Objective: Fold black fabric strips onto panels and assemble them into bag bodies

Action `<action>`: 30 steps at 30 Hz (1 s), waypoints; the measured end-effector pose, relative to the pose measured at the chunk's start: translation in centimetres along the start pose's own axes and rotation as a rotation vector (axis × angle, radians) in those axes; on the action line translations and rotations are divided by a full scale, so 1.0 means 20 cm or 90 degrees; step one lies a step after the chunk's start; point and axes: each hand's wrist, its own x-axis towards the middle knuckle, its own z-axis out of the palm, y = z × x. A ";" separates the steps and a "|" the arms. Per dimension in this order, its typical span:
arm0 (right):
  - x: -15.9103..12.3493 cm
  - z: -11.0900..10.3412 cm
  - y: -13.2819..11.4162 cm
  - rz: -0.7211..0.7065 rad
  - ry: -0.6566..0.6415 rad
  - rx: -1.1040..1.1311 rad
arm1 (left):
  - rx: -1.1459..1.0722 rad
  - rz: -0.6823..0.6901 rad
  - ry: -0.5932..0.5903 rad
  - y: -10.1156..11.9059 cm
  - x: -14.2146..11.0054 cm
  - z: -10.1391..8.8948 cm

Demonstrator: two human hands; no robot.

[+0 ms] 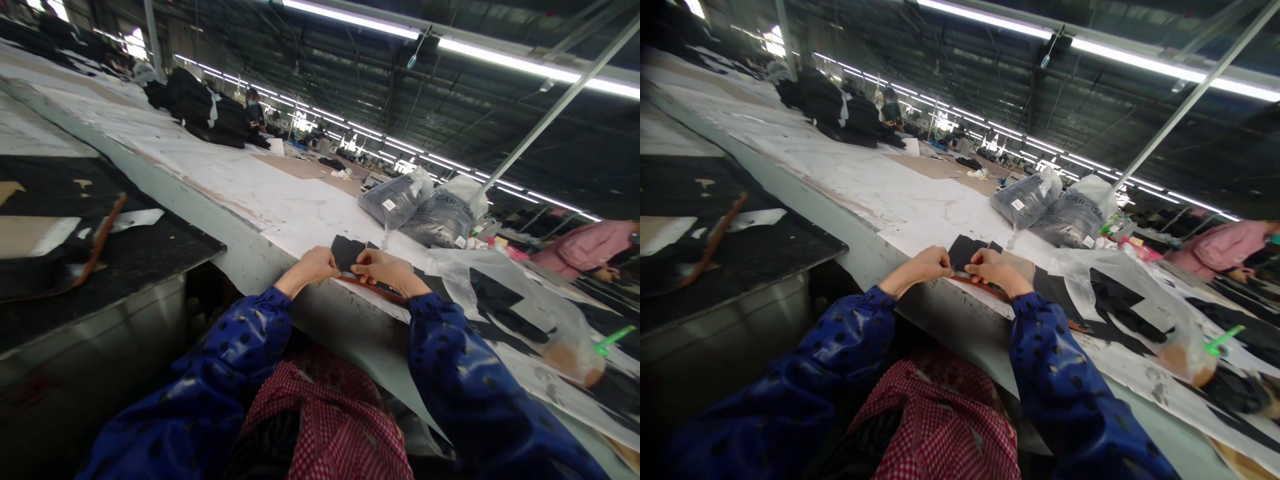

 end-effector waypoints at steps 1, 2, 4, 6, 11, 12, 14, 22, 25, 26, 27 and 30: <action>0.01 0.01 0.01 -0.037 -0.003 -0.015 | -0.006 0.000 0.000 0.00 0.00 0.00; 0.01 0.02 0.02 -0.069 -0.010 -0.025 | -0.012 0.001 -0.002 -0.01 0.00 0.00; 0.02 0.04 0.04 -0.099 -0.031 -0.030 | -0.028 0.003 -0.010 -0.02 0.00 -0.01; 0.02 0.06 0.04 -0.089 -0.043 -0.021 | -0.046 0.008 -0.022 -0.03 -0.01 -0.04; 0.03 0.06 0.03 -0.079 -0.055 -0.015 | -0.137 -0.016 0.004 -0.07 -0.01 -0.09; 0.03 0.06 0.02 -0.074 -0.055 -0.021 | -0.149 -0.022 0.008 -0.07 -0.01 -0.09; 0.04 0.06 0.02 -0.064 -0.054 -0.029 | -0.169 -0.016 -0.005 -0.08 0.00 -0.09; 0.10 0.07 0.06 -0.036 -0.065 -0.010 | -0.071 -0.026 -0.005 -0.02 -0.01 -0.04; 0.09 0.07 0.02 -0.022 -0.065 -0.031 | -0.018 -0.039 -0.007 0.02 0.01 -0.02; 0.08 0.08 0.00 -0.022 -0.056 -0.059 | 0.003 -0.042 -0.004 0.03 0.02 -0.01; 0.07 0.08 -0.02 -0.034 -0.036 -0.098 | 0.024 -0.044 0.002 0.04 0.03 0.00; 0.03 0.09 -0.06 -0.124 0.048 -0.181 | 0.069 -0.035 0.034 0.04 0.03 0.01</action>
